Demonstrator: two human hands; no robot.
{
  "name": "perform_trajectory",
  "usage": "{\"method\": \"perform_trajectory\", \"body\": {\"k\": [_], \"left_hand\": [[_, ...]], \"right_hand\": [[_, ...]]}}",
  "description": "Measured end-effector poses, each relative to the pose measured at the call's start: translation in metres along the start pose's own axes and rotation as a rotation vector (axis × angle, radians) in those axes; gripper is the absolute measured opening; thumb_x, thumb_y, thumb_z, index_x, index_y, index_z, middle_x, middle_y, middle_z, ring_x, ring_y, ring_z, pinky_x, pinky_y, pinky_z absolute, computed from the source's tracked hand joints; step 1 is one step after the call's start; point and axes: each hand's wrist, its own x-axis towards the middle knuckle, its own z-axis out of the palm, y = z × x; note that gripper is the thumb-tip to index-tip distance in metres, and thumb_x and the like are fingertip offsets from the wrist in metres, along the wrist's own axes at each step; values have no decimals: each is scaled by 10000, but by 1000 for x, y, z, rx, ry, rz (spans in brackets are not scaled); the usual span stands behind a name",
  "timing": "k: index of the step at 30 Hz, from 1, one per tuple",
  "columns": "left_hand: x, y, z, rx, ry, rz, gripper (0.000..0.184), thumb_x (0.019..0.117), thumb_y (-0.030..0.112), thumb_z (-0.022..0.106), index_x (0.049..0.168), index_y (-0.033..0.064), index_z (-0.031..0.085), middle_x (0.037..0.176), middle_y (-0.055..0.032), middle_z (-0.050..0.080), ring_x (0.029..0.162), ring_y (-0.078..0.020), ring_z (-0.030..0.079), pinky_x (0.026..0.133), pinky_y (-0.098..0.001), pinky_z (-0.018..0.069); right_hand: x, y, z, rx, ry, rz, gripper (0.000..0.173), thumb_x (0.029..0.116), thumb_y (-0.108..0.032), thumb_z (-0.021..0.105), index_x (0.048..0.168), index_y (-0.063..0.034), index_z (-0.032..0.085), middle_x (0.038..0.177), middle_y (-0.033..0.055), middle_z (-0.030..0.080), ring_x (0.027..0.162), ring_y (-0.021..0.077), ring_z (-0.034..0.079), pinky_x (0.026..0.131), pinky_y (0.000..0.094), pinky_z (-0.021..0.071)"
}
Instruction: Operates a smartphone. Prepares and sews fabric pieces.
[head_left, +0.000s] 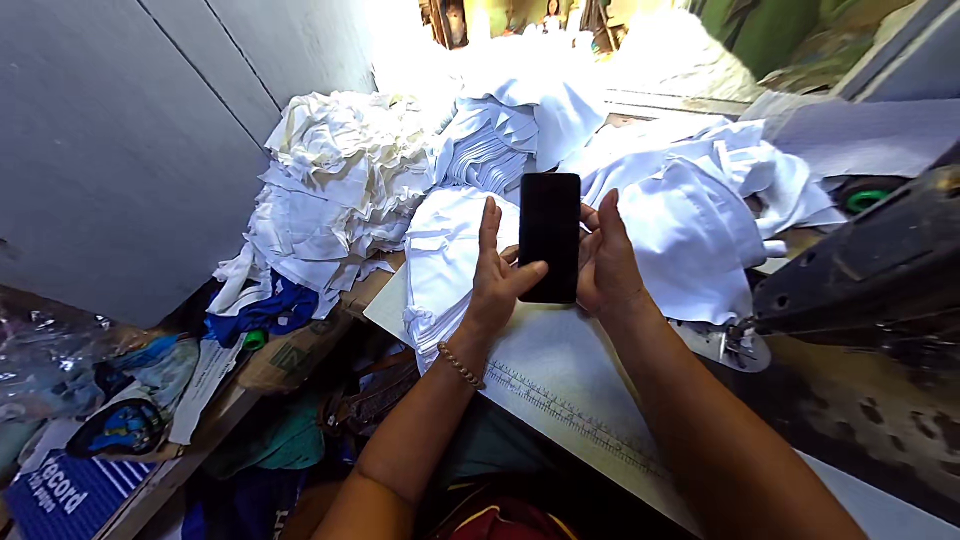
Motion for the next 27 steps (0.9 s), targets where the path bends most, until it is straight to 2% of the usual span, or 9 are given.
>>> {"method": "perform_trajectory", "body": {"k": [2,4,8,10,12,16,21,23,27], "left_hand": [[2,-1,0,-161,45,-80,721,986,268,500,1614,243,146,1600,-50,343,1180,-129,606,924,-358,555],[3,-2,3,-168,53,-182,528,1088,370,305,1573,161,303,1523,-77,452,1279,-179,551,1029,-417,505],[1,5,7,-193,99,-482,609,1099,549,190,1431,150,508,1230,-116,673,1068,-246,693,857,-447,609],[2,7,5,-254,112,-552,699,1057,640,159,1390,151,532,1186,-133,690,1038,-280,707,818,-478,618],[1,6,2,-276,151,-538,733,1036,680,152,1374,165,549,1168,-114,698,1028,-256,706,806,-457,616],[1,4,-3,-236,243,-447,729,1039,674,144,1316,162,583,1129,-59,693,1018,-168,683,848,-378,592],[1,1,-7,-206,285,-412,767,1033,696,159,1345,142,587,1237,-71,674,1134,-188,647,954,-428,554],[1,1,-7,-206,287,-419,772,1026,710,172,1379,151,571,1283,-73,658,1172,-196,632,976,-441,543],[1,2,-5,-177,290,-419,767,1027,707,173,1310,147,615,1198,-57,688,1093,-174,659,922,-415,563]], "right_hand": [[0,-3,3,26,51,-65,649,1062,-623,139,1378,-179,491,1203,-14,695,1104,113,679,946,372,575],[0,0,6,-48,91,-176,667,1073,-592,155,1463,-139,449,1358,27,619,1256,142,595,1074,403,493],[-1,13,6,-241,66,-247,640,1064,-587,303,1481,-111,398,1340,21,606,1220,109,599,1054,365,500],[0,17,0,-275,-27,-249,639,1027,-552,468,1489,-120,378,1280,-4,627,1151,85,628,1003,328,532],[3,15,-6,-334,-154,-217,650,959,-336,629,1499,-132,329,1302,10,607,1140,97,640,965,320,558],[8,7,-12,-508,-312,-56,1102,658,-48,795,1566,-197,189,1403,33,552,1226,126,611,985,326,558],[5,10,-12,-538,-345,121,1170,642,113,752,1566,-256,136,1313,40,630,1109,155,692,917,341,605],[5,14,-10,-574,-307,105,1111,649,125,734,1557,-214,190,1290,54,645,1106,145,692,920,329,599],[4,15,-9,-597,-259,49,880,647,153,722,1407,-136,384,1210,34,654,1080,93,669,896,281,583]]}}
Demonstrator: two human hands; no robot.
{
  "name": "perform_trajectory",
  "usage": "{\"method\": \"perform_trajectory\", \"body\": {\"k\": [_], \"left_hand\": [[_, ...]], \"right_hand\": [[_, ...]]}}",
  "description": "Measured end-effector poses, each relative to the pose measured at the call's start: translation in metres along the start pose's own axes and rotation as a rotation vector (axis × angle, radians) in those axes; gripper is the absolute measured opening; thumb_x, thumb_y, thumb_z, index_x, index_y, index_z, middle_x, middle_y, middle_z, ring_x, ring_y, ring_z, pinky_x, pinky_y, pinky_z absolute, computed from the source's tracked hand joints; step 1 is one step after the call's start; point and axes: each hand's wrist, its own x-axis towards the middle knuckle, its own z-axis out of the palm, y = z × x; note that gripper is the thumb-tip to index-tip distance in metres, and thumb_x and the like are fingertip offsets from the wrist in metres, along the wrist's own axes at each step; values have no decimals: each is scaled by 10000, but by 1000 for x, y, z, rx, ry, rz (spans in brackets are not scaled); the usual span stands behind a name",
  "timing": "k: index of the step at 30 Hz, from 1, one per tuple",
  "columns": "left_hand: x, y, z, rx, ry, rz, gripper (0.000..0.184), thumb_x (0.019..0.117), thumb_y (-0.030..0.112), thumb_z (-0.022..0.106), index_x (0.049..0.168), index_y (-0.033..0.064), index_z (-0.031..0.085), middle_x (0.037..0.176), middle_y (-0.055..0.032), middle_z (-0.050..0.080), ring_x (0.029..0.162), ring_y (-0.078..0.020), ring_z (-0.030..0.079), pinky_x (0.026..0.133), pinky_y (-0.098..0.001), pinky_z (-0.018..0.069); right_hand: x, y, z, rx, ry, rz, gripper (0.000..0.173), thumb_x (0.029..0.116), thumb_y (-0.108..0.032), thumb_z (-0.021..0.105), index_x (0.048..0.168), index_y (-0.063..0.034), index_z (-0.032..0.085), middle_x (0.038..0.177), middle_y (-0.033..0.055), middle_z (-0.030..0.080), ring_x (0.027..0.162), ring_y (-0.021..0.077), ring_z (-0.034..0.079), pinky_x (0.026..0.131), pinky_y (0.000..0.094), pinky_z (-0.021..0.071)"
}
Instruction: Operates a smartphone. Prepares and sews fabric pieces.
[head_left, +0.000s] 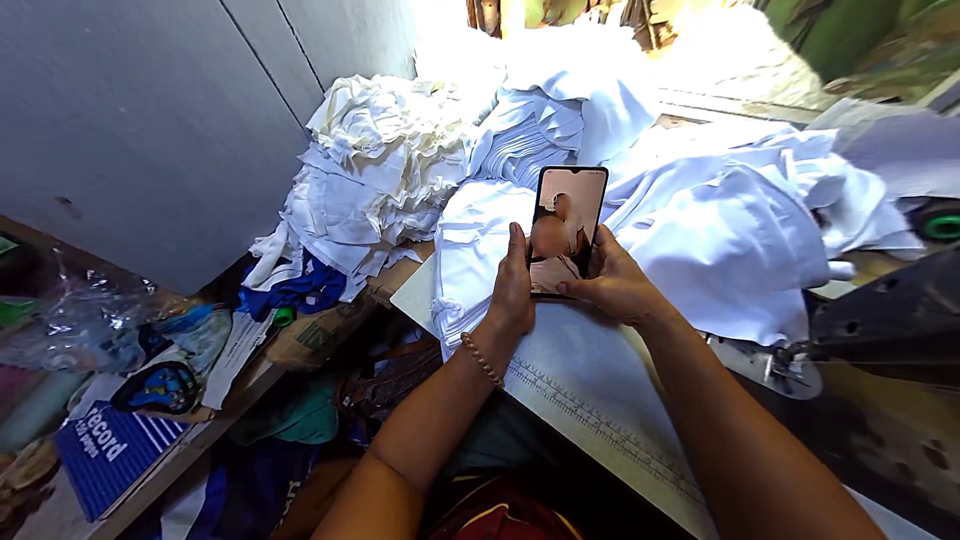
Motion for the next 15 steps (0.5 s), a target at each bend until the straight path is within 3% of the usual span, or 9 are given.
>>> {"method": "perform_trajectory", "body": {"k": [2,3,6,7,9,11,15], "left_hand": [[1,-1,0,-10,-3,-2,761,1031,700,181,1312,139,613,1200,-65,687,1096,-181,660,926,-423,563],[1,-1,0,-16,2,-5,754,1030,699,188,1311,140,609,1195,-67,687,1091,-184,663,919,-422,567],[0,-1,-2,-10,-23,-7,767,1032,697,179,1331,135,607,1227,-77,681,1128,-193,651,947,-431,554],[0,0,-2,-1,-30,-8,775,1032,695,159,1318,135,612,1211,-71,687,1115,-186,656,943,-424,557],[-2,0,-1,10,-30,-9,785,1028,702,144,1291,136,620,1166,-58,697,1073,-172,668,917,-411,568],[-4,1,-3,26,-36,-14,797,1020,721,152,1325,144,610,1205,-56,689,1107,-173,657,944,-425,561],[-5,1,-4,46,-43,-31,826,994,759,137,1333,169,605,1196,-47,691,1086,-167,662,913,-414,569]], "right_hand": [[0,0,0,17,8,-23,774,713,165,710,1372,-112,414,1179,39,664,1045,88,677,882,274,585],[0,1,0,23,16,-48,673,787,142,691,1362,-91,430,1159,43,666,1027,84,679,881,270,584],[2,5,1,42,79,-89,200,1054,-156,549,1243,-90,544,968,8,667,855,50,665,780,247,569],[2,5,0,62,72,-73,208,1084,-257,495,1222,-115,559,941,-6,670,832,49,667,763,249,572],[2,5,-3,101,25,-53,243,1089,-305,475,1251,-141,552,982,-14,680,865,54,676,789,257,581],[0,5,-5,117,-18,-52,264,1049,-217,561,1297,-137,522,1047,-12,676,925,61,677,838,268,582],[-4,0,-6,147,-63,-19,540,899,30,675,1365,-127,452,1168,5,665,1017,74,681,899,256,579]]}}
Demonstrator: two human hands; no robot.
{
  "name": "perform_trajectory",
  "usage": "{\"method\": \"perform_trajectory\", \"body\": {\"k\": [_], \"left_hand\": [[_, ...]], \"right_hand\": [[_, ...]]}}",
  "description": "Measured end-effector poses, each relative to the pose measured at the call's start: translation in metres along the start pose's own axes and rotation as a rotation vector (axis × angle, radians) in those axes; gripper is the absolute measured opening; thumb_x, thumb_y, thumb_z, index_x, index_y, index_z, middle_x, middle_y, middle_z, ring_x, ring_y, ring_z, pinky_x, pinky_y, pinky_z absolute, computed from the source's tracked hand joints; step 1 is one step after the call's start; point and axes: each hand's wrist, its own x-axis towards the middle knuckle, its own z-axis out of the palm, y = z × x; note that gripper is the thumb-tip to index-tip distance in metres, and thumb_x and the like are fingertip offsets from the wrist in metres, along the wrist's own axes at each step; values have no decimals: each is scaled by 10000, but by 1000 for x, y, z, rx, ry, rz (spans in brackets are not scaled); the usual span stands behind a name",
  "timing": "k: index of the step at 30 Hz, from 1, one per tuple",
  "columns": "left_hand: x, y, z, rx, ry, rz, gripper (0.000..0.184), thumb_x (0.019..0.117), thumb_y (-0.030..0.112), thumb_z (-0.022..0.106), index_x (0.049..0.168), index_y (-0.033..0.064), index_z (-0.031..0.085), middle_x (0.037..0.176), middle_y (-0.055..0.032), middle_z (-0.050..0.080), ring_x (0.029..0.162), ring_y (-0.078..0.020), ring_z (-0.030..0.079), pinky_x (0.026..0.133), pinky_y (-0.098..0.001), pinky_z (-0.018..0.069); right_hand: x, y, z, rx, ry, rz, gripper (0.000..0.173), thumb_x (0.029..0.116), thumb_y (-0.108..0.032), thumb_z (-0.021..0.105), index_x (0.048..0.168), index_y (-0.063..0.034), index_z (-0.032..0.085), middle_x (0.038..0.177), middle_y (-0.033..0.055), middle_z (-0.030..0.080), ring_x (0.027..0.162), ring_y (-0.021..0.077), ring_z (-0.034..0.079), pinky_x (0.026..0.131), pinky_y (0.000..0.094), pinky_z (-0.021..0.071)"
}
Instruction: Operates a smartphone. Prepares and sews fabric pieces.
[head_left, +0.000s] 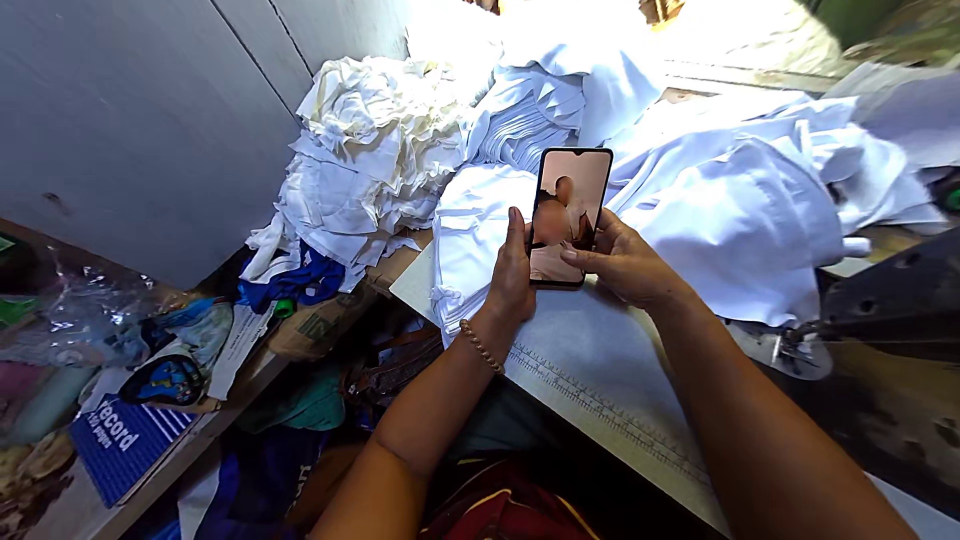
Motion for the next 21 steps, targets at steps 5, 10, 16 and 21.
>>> {"method": "perform_trajectory", "body": {"k": [5,10,16,21], "left_hand": [[0,-1,-1,-38,-18,1,839,981,778,140,1310,170,615,1177,-54,699,1069,-173,677,916,-422,575],[0,-1,-2,-44,-28,10,843,981,777,128,1326,173,603,1194,-49,692,1086,-167,671,931,-417,570],[-4,1,-3,-49,-43,6,841,975,786,126,1359,197,586,1224,-54,682,1097,-181,665,921,-429,569],[-3,0,-3,-56,-40,10,839,976,786,144,1379,192,578,1249,-52,677,1114,-178,662,933,-425,567]], "right_hand": [[0,1,-3,28,2,-9,575,867,89,620,1370,-137,454,1212,21,655,1025,99,687,873,274,593],[0,0,-5,31,12,-1,662,815,138,598,1394,-147,453,1208,28,673,968,112,708,815,267,607],[4,6,-4,47,-15,2,921,699,235,625,1483,-152,336,1234,23,672,1027,118,709,871,283,606],[4,8,0,11,12,-27,867,718,243,626,1460,-122,363,1239,27,662,1050,101,695,893,272,597]]}}
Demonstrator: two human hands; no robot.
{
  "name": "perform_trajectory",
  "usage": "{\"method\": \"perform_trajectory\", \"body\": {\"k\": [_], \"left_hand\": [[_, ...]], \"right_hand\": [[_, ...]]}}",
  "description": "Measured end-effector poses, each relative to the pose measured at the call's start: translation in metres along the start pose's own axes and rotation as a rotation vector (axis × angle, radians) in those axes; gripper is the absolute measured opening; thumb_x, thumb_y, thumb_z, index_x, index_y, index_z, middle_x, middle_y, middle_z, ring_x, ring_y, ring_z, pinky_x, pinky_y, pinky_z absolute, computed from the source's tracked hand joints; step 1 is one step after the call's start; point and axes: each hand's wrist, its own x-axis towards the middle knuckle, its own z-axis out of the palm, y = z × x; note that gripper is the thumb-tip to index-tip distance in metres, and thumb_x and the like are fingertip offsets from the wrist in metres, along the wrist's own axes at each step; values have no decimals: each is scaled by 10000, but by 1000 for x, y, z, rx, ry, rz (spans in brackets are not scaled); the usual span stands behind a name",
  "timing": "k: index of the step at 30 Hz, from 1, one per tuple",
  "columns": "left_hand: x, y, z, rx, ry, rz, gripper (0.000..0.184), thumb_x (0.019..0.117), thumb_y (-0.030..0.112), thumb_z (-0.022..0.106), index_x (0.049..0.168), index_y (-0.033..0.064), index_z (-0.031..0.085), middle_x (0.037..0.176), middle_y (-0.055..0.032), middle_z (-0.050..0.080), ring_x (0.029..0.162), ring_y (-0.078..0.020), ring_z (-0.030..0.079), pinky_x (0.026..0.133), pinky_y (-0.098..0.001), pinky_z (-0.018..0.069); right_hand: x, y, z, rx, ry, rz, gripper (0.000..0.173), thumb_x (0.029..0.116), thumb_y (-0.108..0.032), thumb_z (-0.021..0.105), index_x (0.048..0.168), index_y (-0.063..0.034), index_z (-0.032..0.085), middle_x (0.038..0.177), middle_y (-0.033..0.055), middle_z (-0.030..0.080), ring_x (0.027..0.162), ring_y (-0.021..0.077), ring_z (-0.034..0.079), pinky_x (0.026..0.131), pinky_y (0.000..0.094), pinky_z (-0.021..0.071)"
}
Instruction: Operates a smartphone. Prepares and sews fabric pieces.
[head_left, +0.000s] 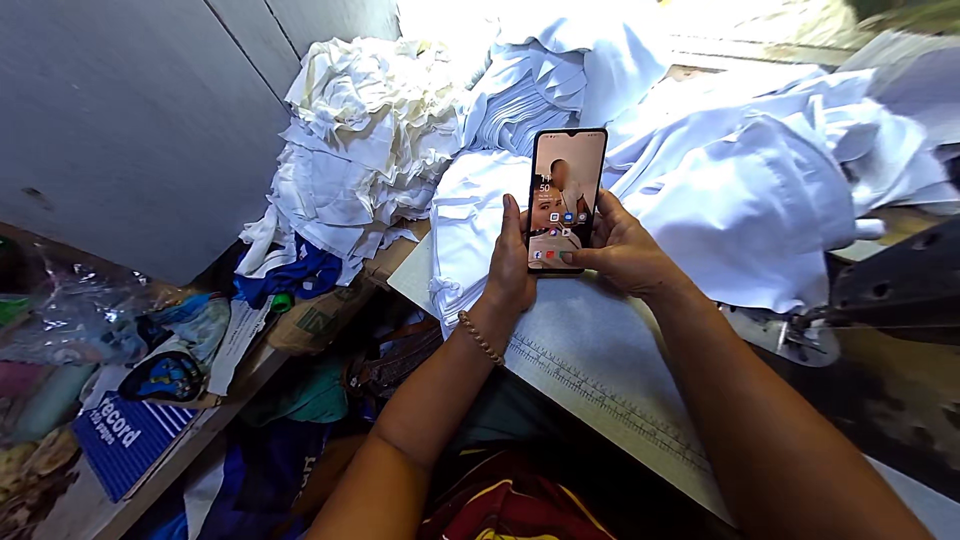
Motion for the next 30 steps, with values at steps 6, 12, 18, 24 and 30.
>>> {"method": "perform_trajectory", "body": {"k": [6,12,18,24,30], "left_hand": [[2,-1,0,14,-4,-21,857,972,790,125,1407,190,555,1276,-51,666,1146,-182,648,961,-433,557],[4,0,2,-5,15,-32,828,993,761,127,1373,176,574,1245,-45,677,1132,-166,653,964,-418,556],[3,1,2,-15,18,-67,831,983,773,136,1348,180,590,1206,-50,696,1094,-166,677,922,-406,576],[2,3,4,-13,-22,-84,824,1006,735,117,1303,150,616,1162,-56,707,1059,-164,686,918,-390,576],[4,2,5,-10,-67,-98,836,1010,725,116,1285,124,629,1149,-73,713,1050,-177,694,912,-398,581]], "right_hand": [[-1,-3,-3,-15,-40,36,953,689,178,644,1510,-153,291,1278,17,636,1085,92,678,908,272,590],[-4,-9,-4,-32,-70,99,989,678,231,621,1510,-181,280,1273,27,642,1054,111,690,870,277,595],[-3,-6,-7,51,-43,23,825,794,169,612,1493,-174,341,1262,29,659,1038,129,709,883,299,607],[-3,-15,-1,114,80,-47,555,917,3,559,1426,-168,417,1185,17,696,987,114,718,852,290,608],[-3,-22,3,156,204,-52,380,1001,-26,511,1360,-150,485,1118,25,718,916,109,732,810,279,618]]}}
